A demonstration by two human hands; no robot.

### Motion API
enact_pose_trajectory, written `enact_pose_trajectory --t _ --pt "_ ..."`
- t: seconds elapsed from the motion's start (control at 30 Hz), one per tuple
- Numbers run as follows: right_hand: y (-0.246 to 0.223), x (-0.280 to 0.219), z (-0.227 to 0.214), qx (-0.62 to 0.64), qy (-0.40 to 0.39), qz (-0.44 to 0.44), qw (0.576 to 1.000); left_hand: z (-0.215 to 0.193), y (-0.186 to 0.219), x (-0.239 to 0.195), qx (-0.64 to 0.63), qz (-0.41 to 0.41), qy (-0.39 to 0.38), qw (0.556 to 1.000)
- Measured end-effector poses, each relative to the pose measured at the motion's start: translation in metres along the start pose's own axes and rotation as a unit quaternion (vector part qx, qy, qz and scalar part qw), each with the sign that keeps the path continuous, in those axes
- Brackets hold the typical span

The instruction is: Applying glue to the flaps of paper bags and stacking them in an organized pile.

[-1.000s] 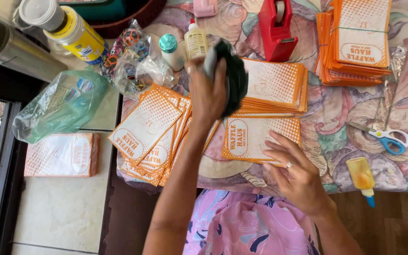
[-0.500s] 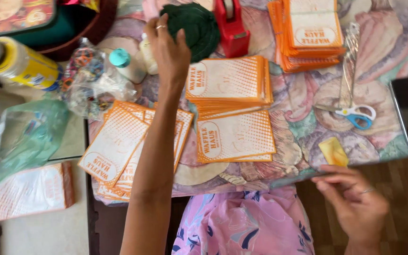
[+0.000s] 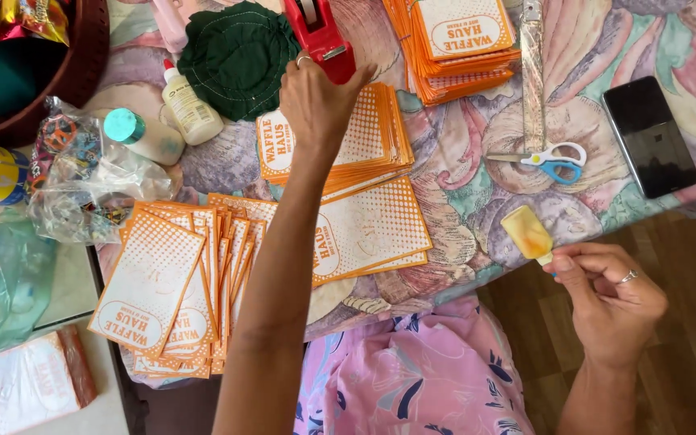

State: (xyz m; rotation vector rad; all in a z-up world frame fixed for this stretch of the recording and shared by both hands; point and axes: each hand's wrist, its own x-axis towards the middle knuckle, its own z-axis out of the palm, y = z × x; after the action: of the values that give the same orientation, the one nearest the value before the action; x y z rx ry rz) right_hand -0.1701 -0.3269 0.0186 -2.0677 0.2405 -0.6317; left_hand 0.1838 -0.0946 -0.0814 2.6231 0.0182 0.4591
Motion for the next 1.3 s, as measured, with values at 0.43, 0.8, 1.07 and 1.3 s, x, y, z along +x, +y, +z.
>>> enact_pose_trajectory --t 0.43,0.8,1.07,1.3 --pt "0.045 0.032 -0.020 -0.093 -0.040 -0.030 0.994 0.025 -0.006 0.014 -0.121 0.046 0.127 0.983" --pt "0.078 0.059 0.001 -0.160 -0.236 0.226 0.932 -0.126 0.007 -0.127 -0.172 0.279 -0.016 0.945" --pt "0.104 0.060 -0.010 0.358 -0.122 0.319 0.869 -0.136 -0.029 -0.221 -0.088 0.340 -0.132 0.927" --pt "0.094 0.053 0.023 0.449 -0.085 0.321 0.830 -0.134 -0.038 -0.226 -0.119 0.354 -0.135 0.918"
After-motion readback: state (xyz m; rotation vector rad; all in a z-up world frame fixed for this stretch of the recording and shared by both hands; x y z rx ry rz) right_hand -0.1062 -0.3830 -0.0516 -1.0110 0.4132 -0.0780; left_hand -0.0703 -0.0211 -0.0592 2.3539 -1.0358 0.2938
